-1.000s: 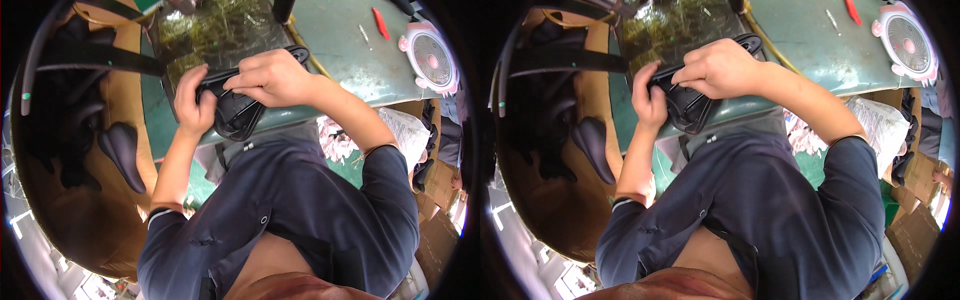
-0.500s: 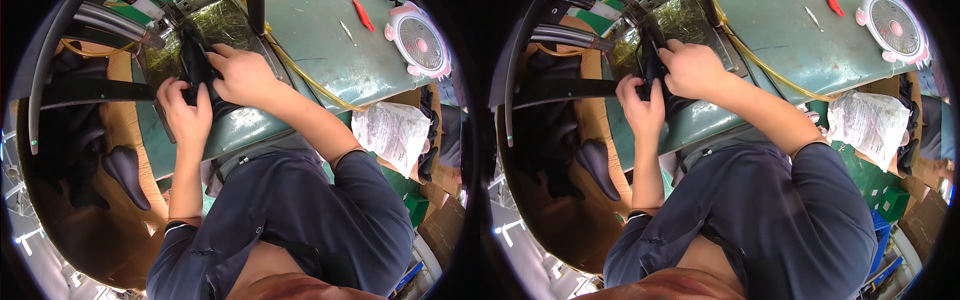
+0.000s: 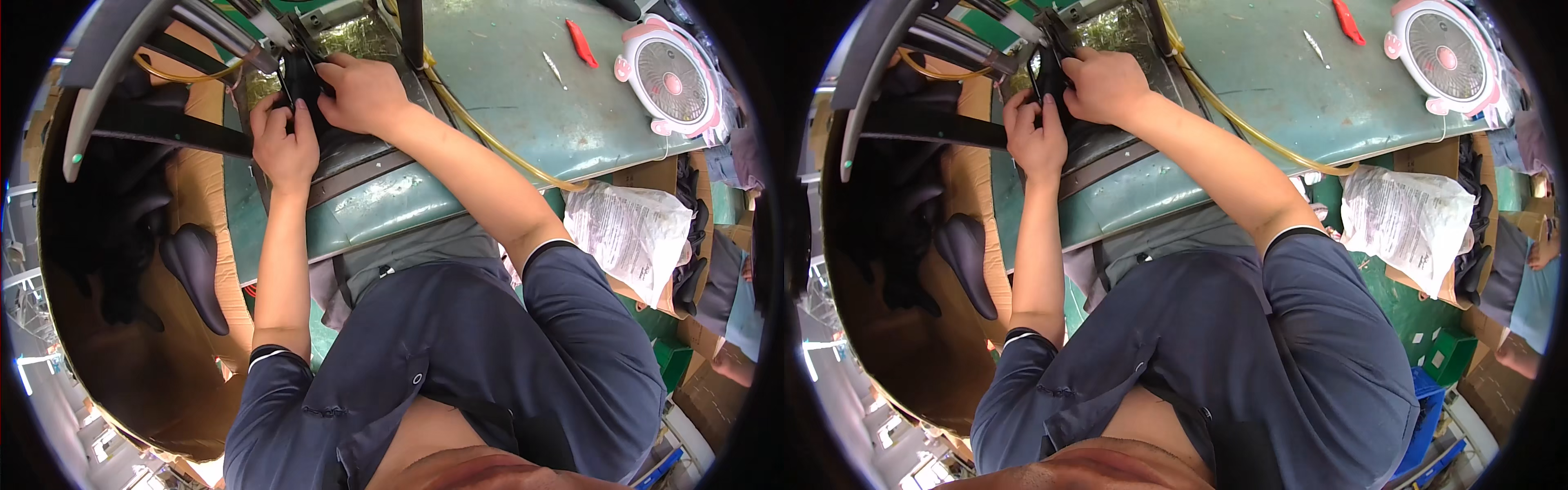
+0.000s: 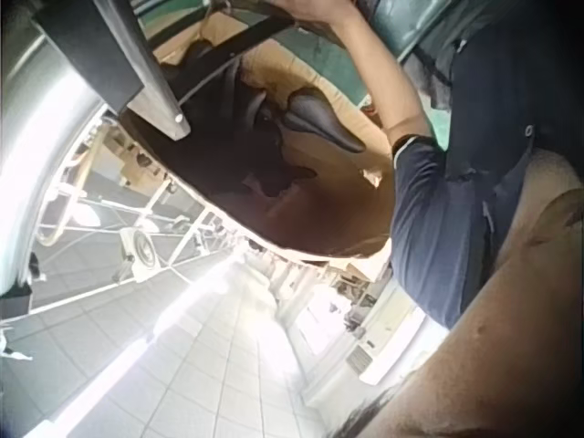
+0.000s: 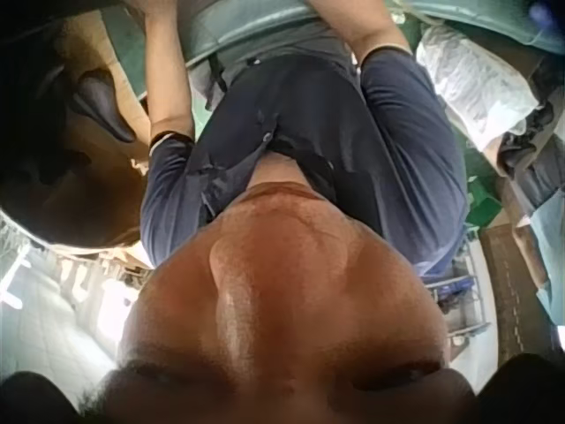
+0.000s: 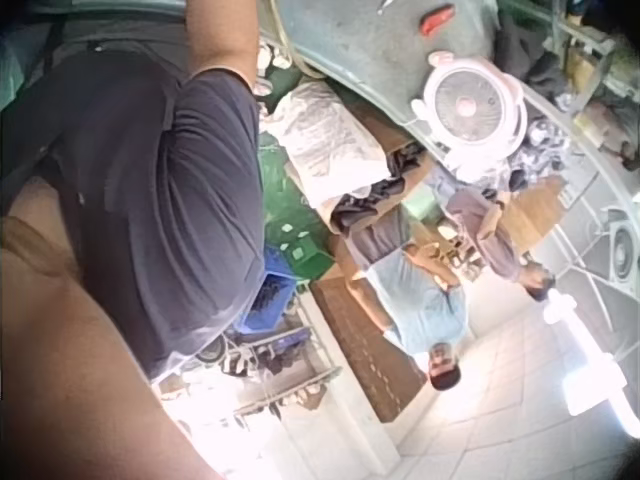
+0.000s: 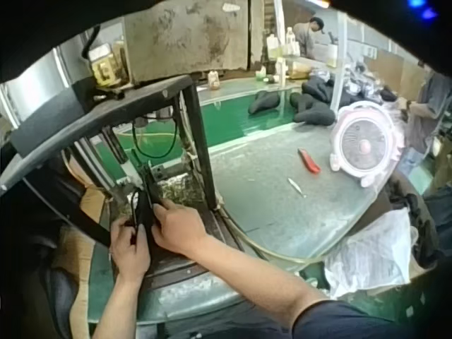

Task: The person assembles bicycle saddles by fitting metal rails into the undersides of saddle bases by hand and securing them using a press machine.

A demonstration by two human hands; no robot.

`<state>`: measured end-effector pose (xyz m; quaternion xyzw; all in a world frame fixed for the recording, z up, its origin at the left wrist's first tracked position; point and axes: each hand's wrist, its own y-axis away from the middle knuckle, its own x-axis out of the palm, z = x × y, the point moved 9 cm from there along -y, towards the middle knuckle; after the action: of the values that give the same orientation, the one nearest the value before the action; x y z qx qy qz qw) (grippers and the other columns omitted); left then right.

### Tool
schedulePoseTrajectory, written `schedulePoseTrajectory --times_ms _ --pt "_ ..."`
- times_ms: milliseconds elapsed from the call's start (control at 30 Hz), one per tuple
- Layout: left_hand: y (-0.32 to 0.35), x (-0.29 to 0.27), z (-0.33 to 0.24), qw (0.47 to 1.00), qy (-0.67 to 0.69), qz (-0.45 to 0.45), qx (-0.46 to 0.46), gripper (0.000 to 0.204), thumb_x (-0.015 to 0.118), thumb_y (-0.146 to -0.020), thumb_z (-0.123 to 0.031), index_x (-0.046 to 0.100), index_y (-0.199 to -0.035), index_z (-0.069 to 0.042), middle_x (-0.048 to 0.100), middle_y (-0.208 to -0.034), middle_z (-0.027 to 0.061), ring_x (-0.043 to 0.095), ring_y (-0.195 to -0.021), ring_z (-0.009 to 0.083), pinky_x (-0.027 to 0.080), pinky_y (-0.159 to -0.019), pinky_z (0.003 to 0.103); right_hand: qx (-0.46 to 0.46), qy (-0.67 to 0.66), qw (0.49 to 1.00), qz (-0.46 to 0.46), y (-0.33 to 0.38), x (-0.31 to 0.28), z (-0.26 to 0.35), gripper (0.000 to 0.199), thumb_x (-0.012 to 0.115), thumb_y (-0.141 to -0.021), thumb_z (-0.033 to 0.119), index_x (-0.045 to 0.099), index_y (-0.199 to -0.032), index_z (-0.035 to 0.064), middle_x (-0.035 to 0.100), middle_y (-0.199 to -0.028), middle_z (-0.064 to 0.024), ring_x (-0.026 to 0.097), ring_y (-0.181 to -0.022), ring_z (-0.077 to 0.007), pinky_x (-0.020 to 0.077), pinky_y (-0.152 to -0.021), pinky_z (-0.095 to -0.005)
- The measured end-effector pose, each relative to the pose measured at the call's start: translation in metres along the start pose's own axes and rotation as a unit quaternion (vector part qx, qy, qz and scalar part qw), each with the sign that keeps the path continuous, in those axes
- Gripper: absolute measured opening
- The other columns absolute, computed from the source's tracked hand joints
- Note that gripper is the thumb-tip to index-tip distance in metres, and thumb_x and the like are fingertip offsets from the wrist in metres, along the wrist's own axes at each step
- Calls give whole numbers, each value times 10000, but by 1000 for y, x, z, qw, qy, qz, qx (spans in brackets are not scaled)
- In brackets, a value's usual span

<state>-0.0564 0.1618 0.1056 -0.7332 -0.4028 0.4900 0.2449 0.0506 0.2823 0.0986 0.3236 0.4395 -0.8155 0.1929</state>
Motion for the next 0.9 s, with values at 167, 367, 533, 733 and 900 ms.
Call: schedulePoseTrajectory --times_ms 167,367,533,733,900 --pt "9 -12 2 994 87 -53 -29 346 821 -943 -190 617 -1179 -39 598 -1422 230 669 -1201 417 567 -1009 456 43 -50 995 -80 18 -22 0 758 780 -940 527 636 -1413 -48 735 -1257 -255 725 -1123 -437 597 -954 -494" --pt "5 7 -13 990 -79 98 -71 471 823 -898 -287 632 -1246 -32 655 -1348 210 687 -1191 453 564 -1014 490 43 -101 990 -93 29 -57 -12 744 770 -930 529 649 -1313 -98 718 -1169 -284 694 -1125 -470 565 -979 -521" --pt "7 -13 13 985 -35 116 -125 389 727 -878 -144 708 -1230 21 773 -1146 167 748 -1033 350 573 -968 423 19 -164 984 -61 64 -89 -32 524 639 -873 91 655 -1382 -34 712 -1304 -258 677 -1202 -465 550 -1068 -516" --pt "59 9 -82 747 451 246 -422 172 695 -1036 -60 707 -1204 -29 729 -1131 37 596 -869 50 466 -769 230 -124 18 990 -71 128 -171 -27 740 789 -775 43 568 -1480 3 698 -1334 -196 689 -1187 -440 549 -1082 -538" --pt "42 3 -151 745 526 320 -257 198 708 -1065 -110 641 -1215 1 754 -1241 156 730 -1057 169 570 -921 291 234 -256 927 -142 190 -193 -118 730 911 -828 197 590 -1456 7 735 -1324 -116 695 -1206 -192 544 -1041 -372"
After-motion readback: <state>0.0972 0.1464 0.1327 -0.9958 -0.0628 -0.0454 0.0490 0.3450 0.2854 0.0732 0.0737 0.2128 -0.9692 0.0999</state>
